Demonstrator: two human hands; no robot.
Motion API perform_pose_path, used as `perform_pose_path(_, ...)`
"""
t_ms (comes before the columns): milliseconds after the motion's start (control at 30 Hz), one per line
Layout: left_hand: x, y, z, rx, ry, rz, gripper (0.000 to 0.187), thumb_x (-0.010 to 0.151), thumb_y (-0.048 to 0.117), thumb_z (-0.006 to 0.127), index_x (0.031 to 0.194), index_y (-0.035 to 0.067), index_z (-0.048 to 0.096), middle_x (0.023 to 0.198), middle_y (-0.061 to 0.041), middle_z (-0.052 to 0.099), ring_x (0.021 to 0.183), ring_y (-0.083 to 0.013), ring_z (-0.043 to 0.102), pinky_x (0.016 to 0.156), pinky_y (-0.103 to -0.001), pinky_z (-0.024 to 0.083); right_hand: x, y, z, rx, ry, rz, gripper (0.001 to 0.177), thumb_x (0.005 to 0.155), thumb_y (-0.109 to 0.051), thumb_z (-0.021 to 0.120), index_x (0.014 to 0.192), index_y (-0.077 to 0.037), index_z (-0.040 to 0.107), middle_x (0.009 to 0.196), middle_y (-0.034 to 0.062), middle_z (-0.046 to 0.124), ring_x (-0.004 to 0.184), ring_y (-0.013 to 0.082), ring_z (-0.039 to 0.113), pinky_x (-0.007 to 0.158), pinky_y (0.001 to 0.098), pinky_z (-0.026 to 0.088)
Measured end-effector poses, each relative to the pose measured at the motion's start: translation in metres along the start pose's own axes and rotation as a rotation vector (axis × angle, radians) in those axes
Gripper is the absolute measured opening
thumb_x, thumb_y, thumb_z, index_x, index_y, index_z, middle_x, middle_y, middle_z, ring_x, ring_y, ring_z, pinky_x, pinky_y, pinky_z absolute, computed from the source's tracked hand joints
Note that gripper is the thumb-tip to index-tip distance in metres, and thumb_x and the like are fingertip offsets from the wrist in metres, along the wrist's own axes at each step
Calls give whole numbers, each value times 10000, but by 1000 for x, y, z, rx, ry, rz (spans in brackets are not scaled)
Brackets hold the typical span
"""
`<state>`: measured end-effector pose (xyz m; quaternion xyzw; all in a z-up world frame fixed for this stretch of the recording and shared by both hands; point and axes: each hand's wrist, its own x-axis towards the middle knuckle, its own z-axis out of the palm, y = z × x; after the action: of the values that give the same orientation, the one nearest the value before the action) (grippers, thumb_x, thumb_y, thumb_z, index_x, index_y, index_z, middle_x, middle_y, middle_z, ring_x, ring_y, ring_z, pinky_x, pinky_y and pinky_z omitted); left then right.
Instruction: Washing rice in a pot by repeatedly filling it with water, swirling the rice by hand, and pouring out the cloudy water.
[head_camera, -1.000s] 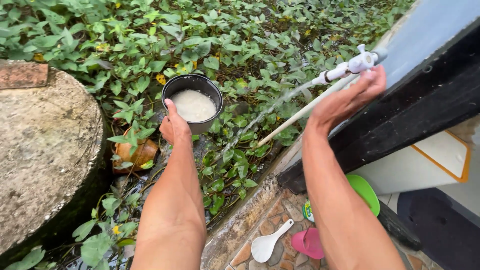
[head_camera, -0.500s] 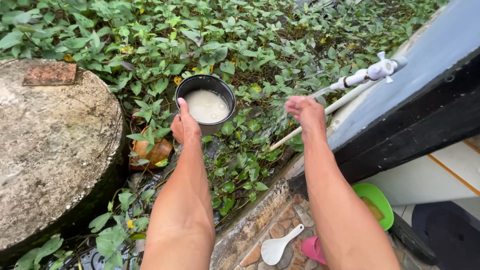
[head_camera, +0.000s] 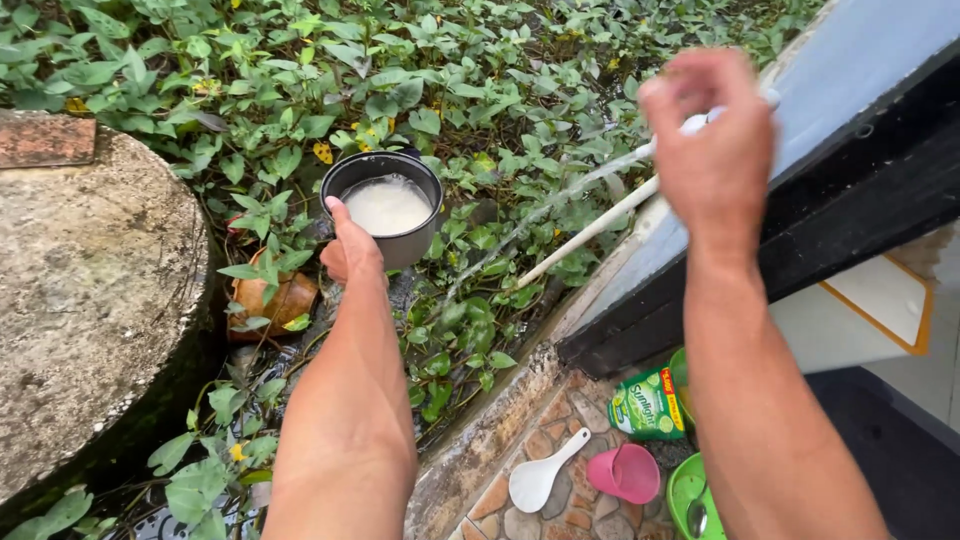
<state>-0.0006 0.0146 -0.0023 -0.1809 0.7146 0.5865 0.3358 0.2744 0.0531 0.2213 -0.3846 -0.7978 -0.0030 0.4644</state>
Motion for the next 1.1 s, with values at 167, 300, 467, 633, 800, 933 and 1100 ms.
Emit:
perform_pose_path(167, -14, 8, -13, -6, -12, -1, 811, 840, 793, 486, 1021, 24, 671, 1162, -150, 678, 1035, -300, 581, 921, -467, 432, -3, 46, 3, -252, 118, 205, 710, 1052, -273, 826, 1478, -8, 324, 1480, 237, 406, 1360, 456, 384, 1063, 608, 289)
perform_pose_path(300, -10, 11, -15, 36, -12, 50, 899, 849, 793, 458, 1118, -30, 699, 1216, -185, 687, 1081, -341, 600, 946, -504, 456, -20, 91, 27, -204, 195, 390, 621, 1027, -356, 730, 1406, 61, 468, 1232, 206, 583, 1190, 402, 533, 994, 509, 402)
perform_pose_path(467, -5, 3, -14, 16, -10, 102, 1008, 808, 857, 510, 1281, -22, 649, 1345, -218, 636, 1253, -352, 591, 1061, -477, 468, -22, 105, 42, -181, 348, 338, 339, 926, -280, 780, 1128, -33, 663, 1015, 116, 621, 885, 310, 666, 812, 458, 513)
perform_pose_path(633, -6, -4, -10, 71, -6, 178, 1074, 791, 922, 522, 1315, -7, 648, 1350, -238, 633, 1319, -357, 584, 1125, -443, 443, -20, 86, 48, -85, 451, 415, 554, 904, -543, 835, 1041, -28, 685, 1049, 115, 576, 932, 313, 667, 884, 440, 516)
perform_pose_path(800, -39, 11, -17, 113, -55, 217, 1024, 869, 864, 502, 1317, -48, 629, 1370, -279, 610, 1343, -391, 558, 1153, -491, 416, -13, 88, 51, -25, 493, 498, 399, 906, -412, 764, 922, -18, 706, 999, 142, 607, 950, 341, 673, 917, 428, 491)
perform_pose_path(933, -50, 17, -12, 119, -85, 186, 968, 908, 813, 487, 1324, -48, 636, 1402, -257, 605, 1380, -374, 530, 1175, -476, 393, -24, 103, 39, -12, 380, 569, 280, 878, -329, 717, 973, -66, 726, 981, 102, 665, 946, 229, 695, 894, 385, 499)
perform_pose_path(1100, -89, 30, -36, -97, -162, 231, 820, 988, 682, 522, 1372, -36, 622, 1457, -279, 545, 1449, -413, 427, 1240, -496, 269, -9, 70, 0, 18, -75, 748, 414, 789, -126, 708, 1202, -103, 719, 1261, 40, 682, 1105, 221, 628, 1008, 368, 442)
